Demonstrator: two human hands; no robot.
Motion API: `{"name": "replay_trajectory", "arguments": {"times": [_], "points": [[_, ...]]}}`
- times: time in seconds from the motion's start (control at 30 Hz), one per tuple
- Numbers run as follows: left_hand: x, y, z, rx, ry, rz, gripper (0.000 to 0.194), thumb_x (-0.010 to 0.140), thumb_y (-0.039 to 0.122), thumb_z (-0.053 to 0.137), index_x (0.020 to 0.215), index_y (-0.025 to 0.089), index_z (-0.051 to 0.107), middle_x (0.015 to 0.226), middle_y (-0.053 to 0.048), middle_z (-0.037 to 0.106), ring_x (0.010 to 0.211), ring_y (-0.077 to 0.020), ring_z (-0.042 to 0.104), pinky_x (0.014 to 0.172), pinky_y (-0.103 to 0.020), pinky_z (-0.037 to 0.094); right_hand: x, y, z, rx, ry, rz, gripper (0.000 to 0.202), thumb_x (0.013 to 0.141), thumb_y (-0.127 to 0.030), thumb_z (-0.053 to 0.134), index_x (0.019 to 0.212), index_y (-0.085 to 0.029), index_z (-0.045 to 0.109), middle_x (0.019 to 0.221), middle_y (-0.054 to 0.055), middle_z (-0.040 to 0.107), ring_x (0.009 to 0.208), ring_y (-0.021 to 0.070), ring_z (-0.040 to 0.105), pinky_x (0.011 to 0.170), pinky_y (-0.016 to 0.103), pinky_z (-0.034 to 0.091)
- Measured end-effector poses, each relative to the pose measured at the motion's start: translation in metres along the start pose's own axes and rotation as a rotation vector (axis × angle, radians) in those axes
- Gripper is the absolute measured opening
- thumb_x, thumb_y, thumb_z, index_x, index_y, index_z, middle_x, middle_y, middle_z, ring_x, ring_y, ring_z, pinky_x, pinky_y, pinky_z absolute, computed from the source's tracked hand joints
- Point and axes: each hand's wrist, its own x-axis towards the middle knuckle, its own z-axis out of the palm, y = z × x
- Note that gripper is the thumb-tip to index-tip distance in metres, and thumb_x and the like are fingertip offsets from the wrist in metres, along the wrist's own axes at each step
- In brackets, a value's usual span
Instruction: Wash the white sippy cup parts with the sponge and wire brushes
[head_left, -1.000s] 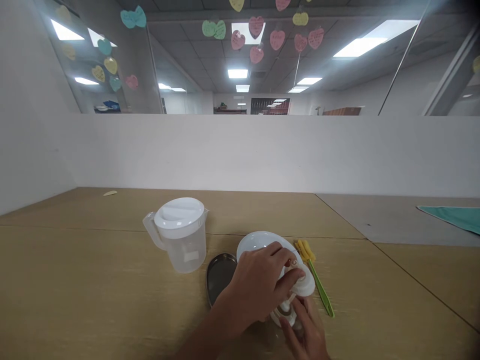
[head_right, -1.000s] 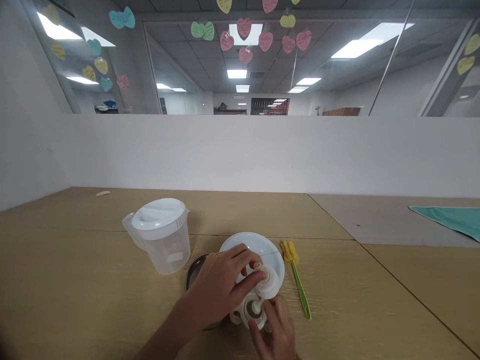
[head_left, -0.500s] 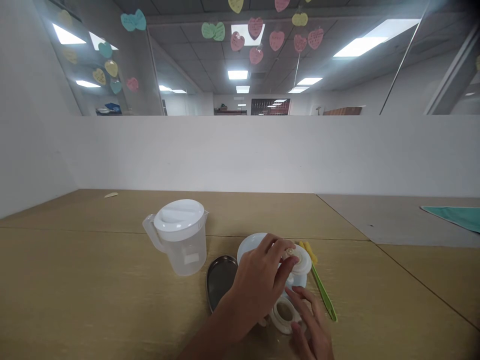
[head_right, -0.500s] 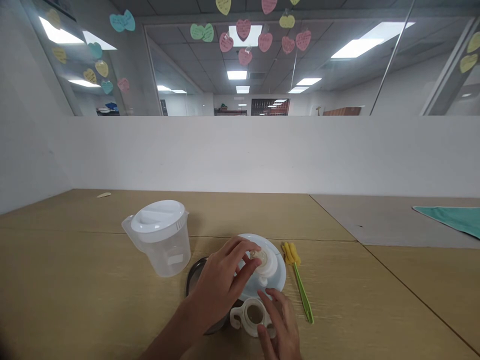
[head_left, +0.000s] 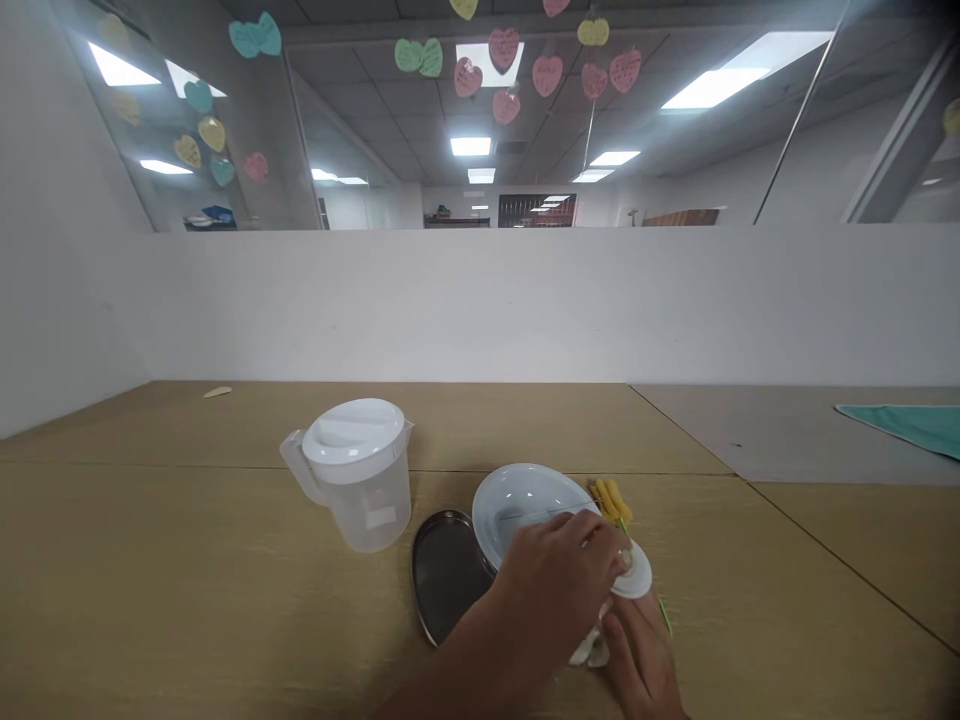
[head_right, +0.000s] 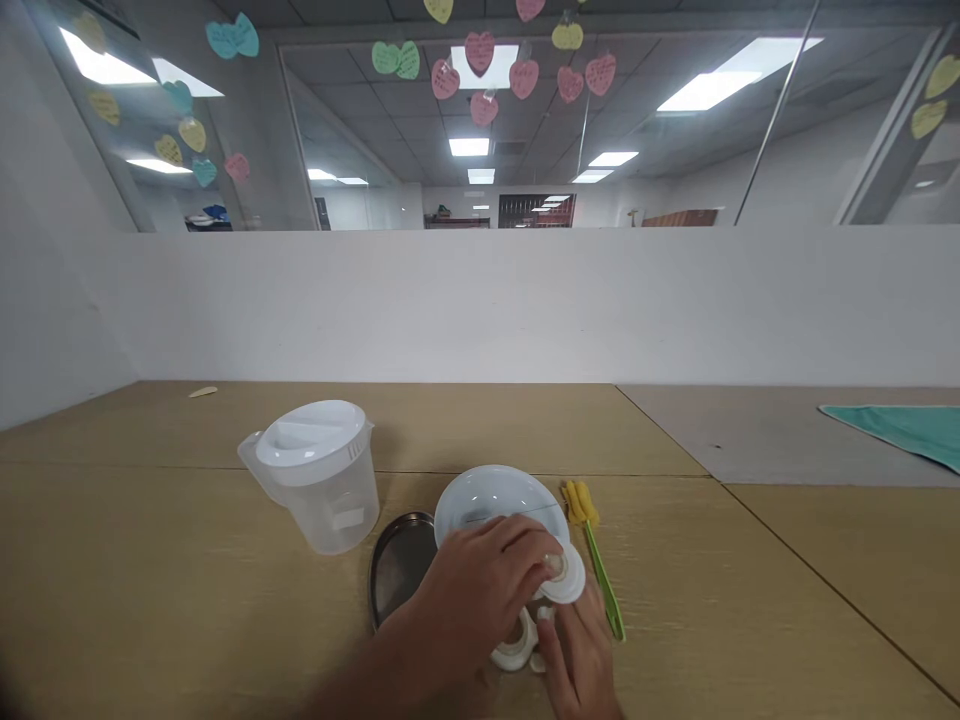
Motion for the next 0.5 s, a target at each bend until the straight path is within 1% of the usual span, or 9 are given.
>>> {"name": "replay_trajectory", "arguments": {"times": [0.1, 0.17, 0.3, 0.4, 0.43, 0.5], "points": [[-0.003, -0.005, -0.010, -0.076, 0.106, -0.051, 0.018, 0.093, 0.025, 0.037, 0.104, 0.021, 0.050, 0.108, -0.001, 0.061, 0.099, -0.0162, 0.057, 0.080, -0.030, 0.047, 0.001, 0.002, 0.002, 0.008, 0.038, 0.065, 0.045, 0.092, -0.040, 0.033, 0.133, -0.021, 0.040, 0.135, 0.012, 0.043, 0.127, 0.0320, 0.036, 0.097, 0.054, 0.037], [-0.005, -0.009, -0.015, -0.111, 0.175, -0.083, 0.019, 0.093, 0.026, 0.036, 0.105, 0.022, 0.049, 0.109, -0.001, 0.060, 0.098, -0.0156, 0.057, 0.079, -0.030, 0.047, 0.004, 0.001, 0.003, 0.021, 0.052, 0.122, 0.050, 0.093, -0.040, 0.030, 0.140, -0.022, 0.029, 0.142, 0.011, 0.035, 0.131, 0.0310, 0.030, 0.100, 0.054, 0.033], [-0.004, -0.015, -0.015, -0.097, 0.238, -0.095, 0.019, 0.093, 0.027, 0.036, 0.104, 0.022, 0.049, 0.106, -0.001, 0.061, 0.096, -0.0168, 0.057, 0.076, -0.030, 0.046, 0.012, 0.000, 0.005, 0.056, 0.017, 0.225, 0.057, 0.094, -0.046, 0.024, 0.145, -0.022, 0.014, 0.148, 0.009, 0.024, 0.134, 0.0295, 0.023, 0.103, 0.053, 0.029], [-0.001, -0.017, -0.009, -0.077, 0.270, -0.060, 0.017, 0.092, 0.023, 0.036, 0.101, 0.020, 0.050, 0.102, -0.002, 0.062, 0.096, -0.0178, 0.055, 0.080, -0.032, 0.044, 0.014, 0.005, 0.008, 0.038, 0.003, 0.244, 0.057, 0.094, -0.046, 0.024, 0.145, -0.022, 0.014, 0.147, 0.010, 0.026, 0.133, 0.0294, 0.026, 0.102, 0.054, 0.029], [0.000, -0.018, -0.008, -0.067, 0.275, -0.053, 0.016, 0.092, 0.022, 0.037, 0.099, 0.019, 0.050, 0.101, -0.003, 0.062, 0.095, -0.0183, 0.054, 0.082, -0.033, 0.044, 0.014, 0.007, 0.009, 0.023, -0.003, 0.243, 0.056, 0.094, -0.045, 0.025, 0.144, -0.022, 0.016, 0.145, 0.010, 0.030, 0.131, 0.0292, 0.029, 0.101, 0.054, 0.030], [0.001, -0.019, -0.006, -0.045, 0.276, -0.056, 0.015, 0.091, 0.022, 0.038, 0.097, 0.018, 0.051, 0.099, -0.004, 0.061, 0.093, -0.0191, 0.053, 0.083, -0.035, 0.044, 0.013, 0.011, 0.011, -0.002, 0.016, 0.224, 0.051, 0.094, -0.042, 0.028, 0.141, -0.022, 0.027, 0.139, 0.010, 0.041, 0.128, 0.0288, 0.036, 0.099, 0.053, 0.033]]}}
